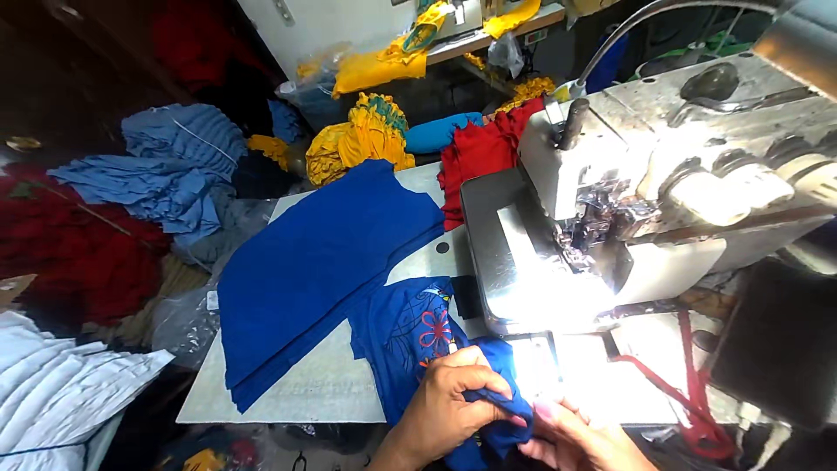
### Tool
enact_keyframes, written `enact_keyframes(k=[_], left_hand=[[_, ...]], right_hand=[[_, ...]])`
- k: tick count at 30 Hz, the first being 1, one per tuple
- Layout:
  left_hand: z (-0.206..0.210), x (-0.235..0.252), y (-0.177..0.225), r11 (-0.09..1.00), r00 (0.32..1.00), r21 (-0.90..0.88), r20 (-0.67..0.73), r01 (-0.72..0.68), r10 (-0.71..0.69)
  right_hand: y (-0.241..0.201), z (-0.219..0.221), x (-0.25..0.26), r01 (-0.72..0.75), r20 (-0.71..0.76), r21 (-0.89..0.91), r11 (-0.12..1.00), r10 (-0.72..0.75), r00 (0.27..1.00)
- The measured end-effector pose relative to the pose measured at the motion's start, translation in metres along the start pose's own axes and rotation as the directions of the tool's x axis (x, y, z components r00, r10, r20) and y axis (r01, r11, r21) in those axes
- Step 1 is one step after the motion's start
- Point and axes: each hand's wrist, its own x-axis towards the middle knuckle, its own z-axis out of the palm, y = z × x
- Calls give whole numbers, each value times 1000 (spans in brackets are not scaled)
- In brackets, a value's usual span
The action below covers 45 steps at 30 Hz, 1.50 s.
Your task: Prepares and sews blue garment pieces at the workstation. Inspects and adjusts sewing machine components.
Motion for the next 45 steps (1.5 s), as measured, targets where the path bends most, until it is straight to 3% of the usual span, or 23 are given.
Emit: enact_keyframes(k=[5, 9, 12, 15, 17, 20, 23, 29, 33, 36, 41, 45], left_hand=[[4, -5, -2, 999, 994, -51, 106, -16, 21], [4, -11, -4, 995, 996, -94, 72, -37, 44], [-5, -7, 3, 997, 998, -60, 22, -53, 55], [-17, -5, 2, 999, 998, -37, 68, -8, 11], [-22, -6, 1, 997, 994, -70, 105, 17, -9], [-24, -2, 17, 994, 993, -112, 118, -1, 15], [-22, 6, 32, 991, 993, -129, 107, -31, 45], [-11, 12, 30, 983, 993, -151, -25, 107, -112], [-10, 6, 16, 980, 993, -173, 84, 98, -84], [-9, 1, 13, 991, 991, -95, 99, 95, -86], [-1, -1, 7, 990, 982, 7, -127, 140, -138], [1, 2, 7, 980, 971, 178, -235, 93, -49]], right_hand=[[-9, 4, 11, -155, 4, -148, 977, 158, 987], [-4, 0, 14, -112, 100, -127, 986, 125, 987], [-4, 6, 8, 109, 63, -199, 974, -98, 993], [-11, 5, 6, 386, 67, -476, 790, -405, 912], [-17, 0, 7, 443, 77, -566, 695, -491, 868], [-29, 3, 2, 383, 39, -538, 751, -432, 901], [-30, 6, 7, 291, 17, -397, 871, -310, 951], [-15, 5, 12, 164, 31, -187, 969, -161, 986], [-8, 0, 11, 128, 45, -99, 987, -124, 991], [-7, -2, 8, 132, 20, -140, 981, -130, 991], [-5, 2, 2, 202, -43, -322, 925, -227, 973], [-7, 2, 0, 260, -61, -408, 875, -311, 949]])
